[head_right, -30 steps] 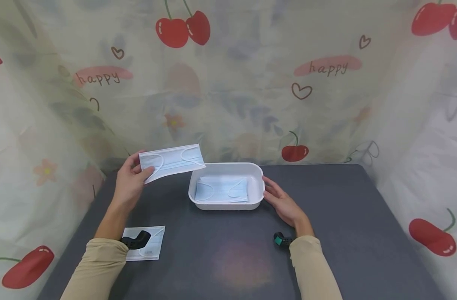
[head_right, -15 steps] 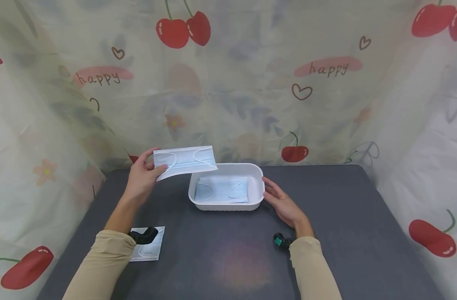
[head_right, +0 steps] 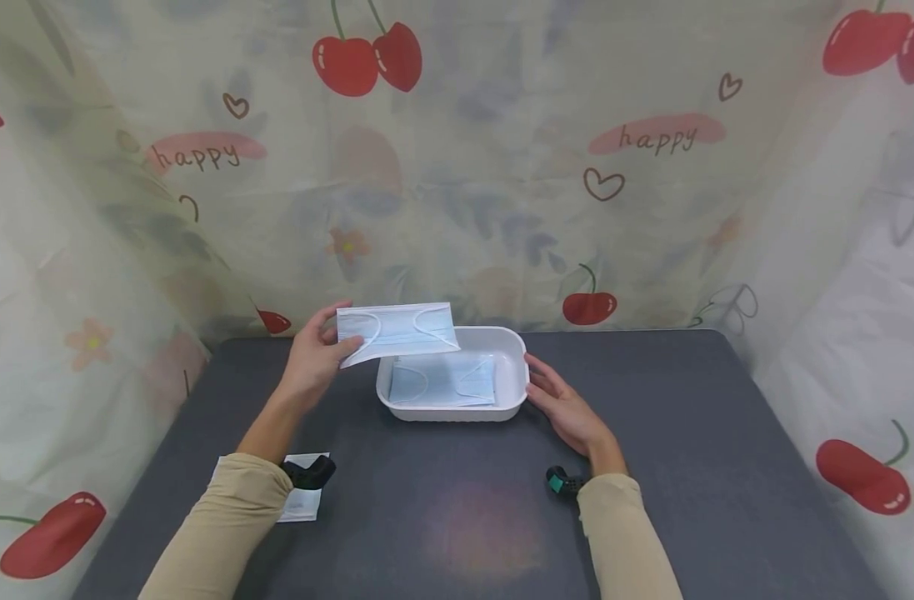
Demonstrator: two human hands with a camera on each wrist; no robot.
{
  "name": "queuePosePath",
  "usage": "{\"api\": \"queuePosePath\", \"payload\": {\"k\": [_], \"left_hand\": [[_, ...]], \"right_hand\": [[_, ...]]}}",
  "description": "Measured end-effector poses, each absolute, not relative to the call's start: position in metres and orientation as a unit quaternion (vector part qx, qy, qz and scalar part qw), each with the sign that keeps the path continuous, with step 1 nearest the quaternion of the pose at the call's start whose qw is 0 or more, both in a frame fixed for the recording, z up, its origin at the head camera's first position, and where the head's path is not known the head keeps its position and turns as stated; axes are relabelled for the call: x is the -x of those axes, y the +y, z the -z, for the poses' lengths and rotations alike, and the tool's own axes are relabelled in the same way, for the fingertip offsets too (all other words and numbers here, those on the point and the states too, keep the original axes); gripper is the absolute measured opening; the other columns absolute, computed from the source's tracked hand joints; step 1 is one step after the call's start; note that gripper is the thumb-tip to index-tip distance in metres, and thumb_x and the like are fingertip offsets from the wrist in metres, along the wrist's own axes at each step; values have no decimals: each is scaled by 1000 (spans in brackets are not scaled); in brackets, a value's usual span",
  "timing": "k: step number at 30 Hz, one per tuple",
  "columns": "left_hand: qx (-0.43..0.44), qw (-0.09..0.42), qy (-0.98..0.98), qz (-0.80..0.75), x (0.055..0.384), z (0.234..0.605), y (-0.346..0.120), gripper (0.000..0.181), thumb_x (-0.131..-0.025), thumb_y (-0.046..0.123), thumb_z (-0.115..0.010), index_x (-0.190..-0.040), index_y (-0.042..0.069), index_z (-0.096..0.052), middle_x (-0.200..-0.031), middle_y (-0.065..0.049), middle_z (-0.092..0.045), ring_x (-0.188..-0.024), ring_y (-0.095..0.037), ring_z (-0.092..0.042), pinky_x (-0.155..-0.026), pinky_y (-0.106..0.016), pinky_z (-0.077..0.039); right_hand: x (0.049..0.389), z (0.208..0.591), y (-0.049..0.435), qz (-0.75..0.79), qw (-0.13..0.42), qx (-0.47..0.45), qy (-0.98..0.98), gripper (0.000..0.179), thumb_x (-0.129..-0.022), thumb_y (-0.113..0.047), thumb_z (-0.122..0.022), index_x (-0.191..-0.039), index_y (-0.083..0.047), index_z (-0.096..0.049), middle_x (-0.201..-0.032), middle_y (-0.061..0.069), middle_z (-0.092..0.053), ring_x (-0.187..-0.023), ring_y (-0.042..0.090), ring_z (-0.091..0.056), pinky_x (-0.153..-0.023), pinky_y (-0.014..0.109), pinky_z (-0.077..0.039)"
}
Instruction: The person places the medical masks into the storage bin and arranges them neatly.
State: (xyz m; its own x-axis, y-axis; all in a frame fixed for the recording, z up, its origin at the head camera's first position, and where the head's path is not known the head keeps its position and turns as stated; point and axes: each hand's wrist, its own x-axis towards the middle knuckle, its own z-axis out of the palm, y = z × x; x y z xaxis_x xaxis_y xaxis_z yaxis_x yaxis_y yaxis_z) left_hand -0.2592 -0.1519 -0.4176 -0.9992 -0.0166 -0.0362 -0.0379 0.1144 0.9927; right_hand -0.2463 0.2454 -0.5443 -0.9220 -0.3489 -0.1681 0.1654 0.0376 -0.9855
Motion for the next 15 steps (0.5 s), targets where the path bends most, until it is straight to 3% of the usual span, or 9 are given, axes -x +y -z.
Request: {"api": "queuePosePath", "payload": {"k": [15], "left_hand": [[29,37,757,-651,269,421,-134,65,-92,1,-72,-147,27,-51,-138,-17,-65,-109,-26,-69,-82,-26,-59]], "right_hand": [[245,542,245,684,188,65,701,67,-106,-32,-54,-163,-32,-18,-169,15,-20,-158,36,-20,-129,57,-12]]}}
